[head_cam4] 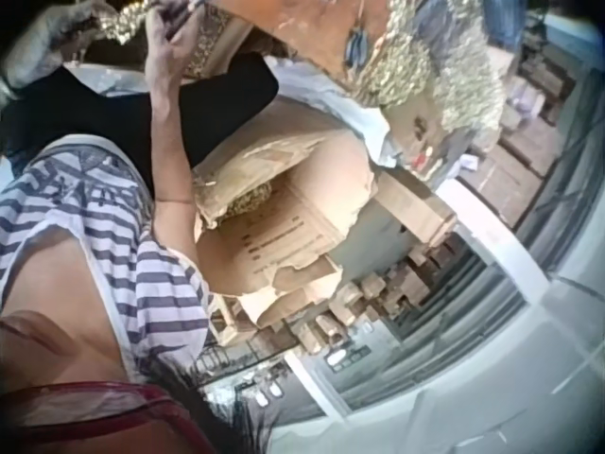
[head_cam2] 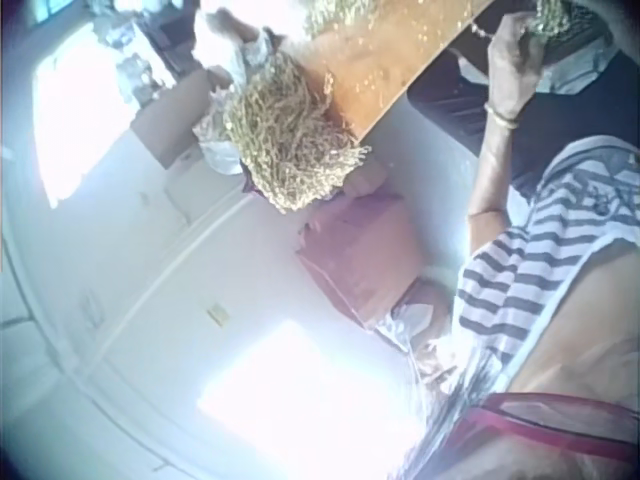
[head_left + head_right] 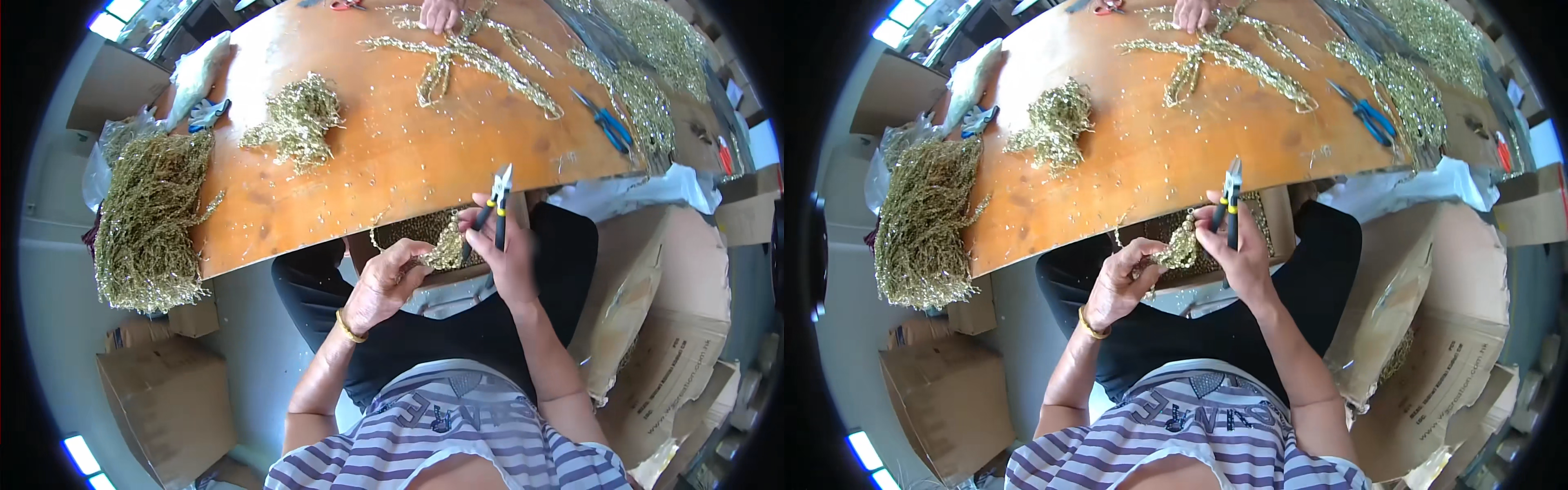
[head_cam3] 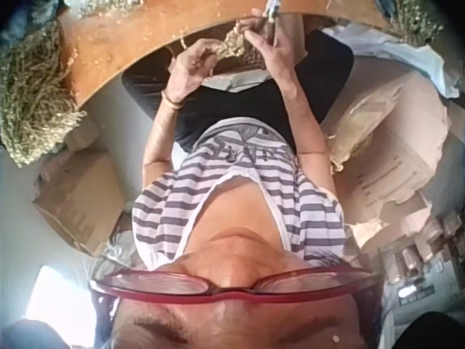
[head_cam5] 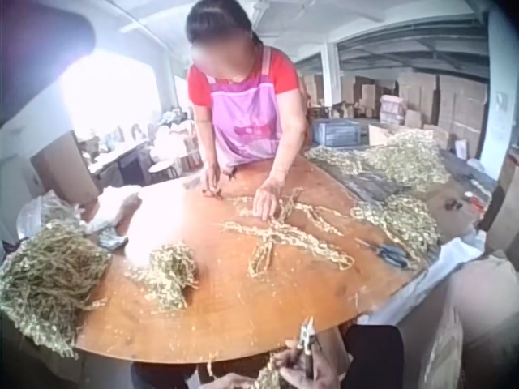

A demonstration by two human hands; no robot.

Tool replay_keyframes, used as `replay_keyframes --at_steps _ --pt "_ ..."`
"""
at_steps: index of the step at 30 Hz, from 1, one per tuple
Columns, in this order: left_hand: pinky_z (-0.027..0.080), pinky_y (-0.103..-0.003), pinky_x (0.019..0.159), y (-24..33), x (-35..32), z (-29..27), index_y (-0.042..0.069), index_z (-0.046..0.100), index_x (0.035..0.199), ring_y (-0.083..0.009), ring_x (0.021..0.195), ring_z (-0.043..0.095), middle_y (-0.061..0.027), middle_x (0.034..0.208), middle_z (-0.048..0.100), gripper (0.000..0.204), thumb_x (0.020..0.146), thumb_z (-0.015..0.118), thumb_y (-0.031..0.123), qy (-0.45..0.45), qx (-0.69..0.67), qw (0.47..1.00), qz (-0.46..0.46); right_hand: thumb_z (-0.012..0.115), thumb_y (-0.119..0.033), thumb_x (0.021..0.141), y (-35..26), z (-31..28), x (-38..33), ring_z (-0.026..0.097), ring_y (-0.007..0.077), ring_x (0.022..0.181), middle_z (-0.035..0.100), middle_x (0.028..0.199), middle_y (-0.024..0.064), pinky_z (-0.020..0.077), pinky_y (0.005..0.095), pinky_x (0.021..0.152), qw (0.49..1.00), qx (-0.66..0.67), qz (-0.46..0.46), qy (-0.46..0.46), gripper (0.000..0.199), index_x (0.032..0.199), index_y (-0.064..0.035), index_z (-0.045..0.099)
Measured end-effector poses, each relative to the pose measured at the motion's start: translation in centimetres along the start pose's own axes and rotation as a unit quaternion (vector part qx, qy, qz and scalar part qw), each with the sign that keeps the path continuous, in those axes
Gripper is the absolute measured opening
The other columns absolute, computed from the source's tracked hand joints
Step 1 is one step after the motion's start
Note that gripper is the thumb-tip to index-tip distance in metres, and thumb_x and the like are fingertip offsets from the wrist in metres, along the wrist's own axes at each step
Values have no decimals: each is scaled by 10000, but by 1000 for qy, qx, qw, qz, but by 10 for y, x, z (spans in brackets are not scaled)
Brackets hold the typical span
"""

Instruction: The recorder is using small pliers to trim and process gold-colored plastic decorative garlands at a workbench.

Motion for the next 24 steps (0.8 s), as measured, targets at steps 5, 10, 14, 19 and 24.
replay_keyframes --at_steps 5,10,14,19,24 --pt "468 -312 720 -2 -9 8 33 554 971 -267 859 577 -100 914 591 287 713 581 -90 -16 -8 995 98 522 -42 832 24 -5 -3 534 143 909 536 1008 78 416 293 836 995 59 83 11 414 1227 -18 400" --pt "469 -323 728 -1 -10 9 31 558 951 -268 864 581 -100 931 594 295 694 559 -114 -10 20 991 130 519 -87 840 36 -5 -13 517 142 863 530 952 68 417 302 772 966 222 127 -25 372 1200 -59 426" --pt "453 -283 765 -10 -14 11 24 547 1020 -212 913 564 -107 995 578 289 747 537 -72 -52 22 998 35 543 -45 821 32 -7 -9 511 124 833 540 887 47 412 272 742 987 142 68 -18 359 1163 -50 432" --pt "284 -328 998 -21 -12 22 17 317 1301 -206 1173 383 -122 1255 417 634 802 632 248 -153 -137 977 -52 560 -7 819 19 4 -14 532 100 815 547 859 30 424 229 740 1000 13 -4 -12 327 1116 4 425" --pt "422 -180 719 -43 -11 40 19 508 999 -27 819 492 35 879 544 166 895 520 148 -22 -304 946 -111 575 -14 818 14 21 -22 503 49 792 540 859 5 411 187 716 993 -104 -40 -36 286 1087 -14 477"
Point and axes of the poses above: each hand's wrist, its own x-axis towards the middle knuckle, its own z-axis out of the palm, y = z × x, the point moved 6 cm from there along x, towards the middle knuckle
